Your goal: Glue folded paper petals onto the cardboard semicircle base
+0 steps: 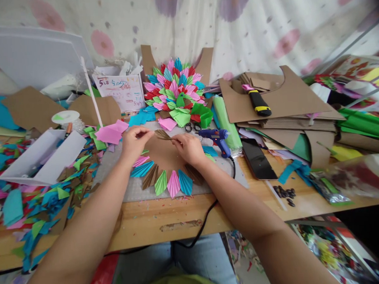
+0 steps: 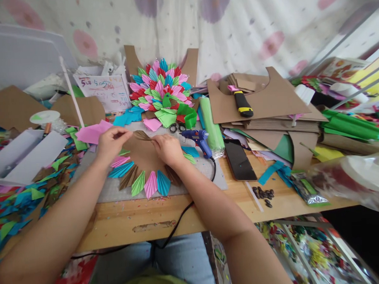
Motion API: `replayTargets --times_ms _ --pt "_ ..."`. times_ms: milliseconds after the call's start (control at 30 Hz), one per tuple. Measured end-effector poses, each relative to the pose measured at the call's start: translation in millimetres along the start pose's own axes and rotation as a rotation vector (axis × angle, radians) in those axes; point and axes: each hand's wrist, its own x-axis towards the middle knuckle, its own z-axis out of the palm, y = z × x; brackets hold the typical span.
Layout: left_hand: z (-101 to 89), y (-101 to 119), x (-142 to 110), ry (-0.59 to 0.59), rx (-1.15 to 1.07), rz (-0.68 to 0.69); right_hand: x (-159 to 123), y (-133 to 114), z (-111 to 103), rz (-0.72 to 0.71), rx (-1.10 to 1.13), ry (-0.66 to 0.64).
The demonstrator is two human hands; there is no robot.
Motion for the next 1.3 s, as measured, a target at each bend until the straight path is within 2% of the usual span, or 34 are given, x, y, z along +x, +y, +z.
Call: replayTargets --times_ms 67,100,267,333,500,767,900,967,1067,1167,1233,1300 --pt "-1.8 0.0 0.9 0.042 -0.045 -0.018 0.4 0.9 -0.2 -0.013 -0.014 0.008" --pt "-1.8 0.9 0.3 0.028 -0.056 -0.008 0.6 1.0 -0.2 -0.022 -0.022 0.007" --pt "6.8 10.1 -10.9 -0.259 -0.012 0.081 1.0 -1.8 0.7 -0.116 -0.040 -0.020" --pt "9.8 12.3 -14.0 -0.293 -0.030 0.039 0.8 -2.0 1.3 -0.144 -0.047 -0.020" --pt "8.9 9.9 -11.8 -0.195 -0.066 -0.118 0.5 -0.4 1.6 -0.165 -0.052 -0.016" --pt "6.9 13.1 -9.5 -0.122 -0.224 -0.365 0.5 1.4 1.4 -0.154 -0.038 0.008" --pt "3.6 15.4 -5.6 -0.115 -0.252 -0.422 1.1 4.4 0.8 -0.116 -0.056 0.050" --pt "2.0 14.2 -3.6 -0.099 -0.229 -0.394 1.4 5.4 0.1 -0.104 -0.060 0.059" --pt "1.4 10.9 -2.9 -0.057 -0.146 -0.235 1.5 5.5 -1.0 -0.099 -0.065 0.049" --pt "2.9 8.2 -5.4 -0.136 -0.091 -0.113 1.2 4.8 -1.2 -0.092 -0.065 0.042" --pt "4.3 7.2 -7.6 -0.194 -0.100 -0.086 1.1 4.8 -1.0 -0.084 -0.062 0.040" --pt "5.0 6.7 -9.0 -0.196 -0.119 -0.063 1.0 5.1 -0.9 -0.079 -0.059 0.039"
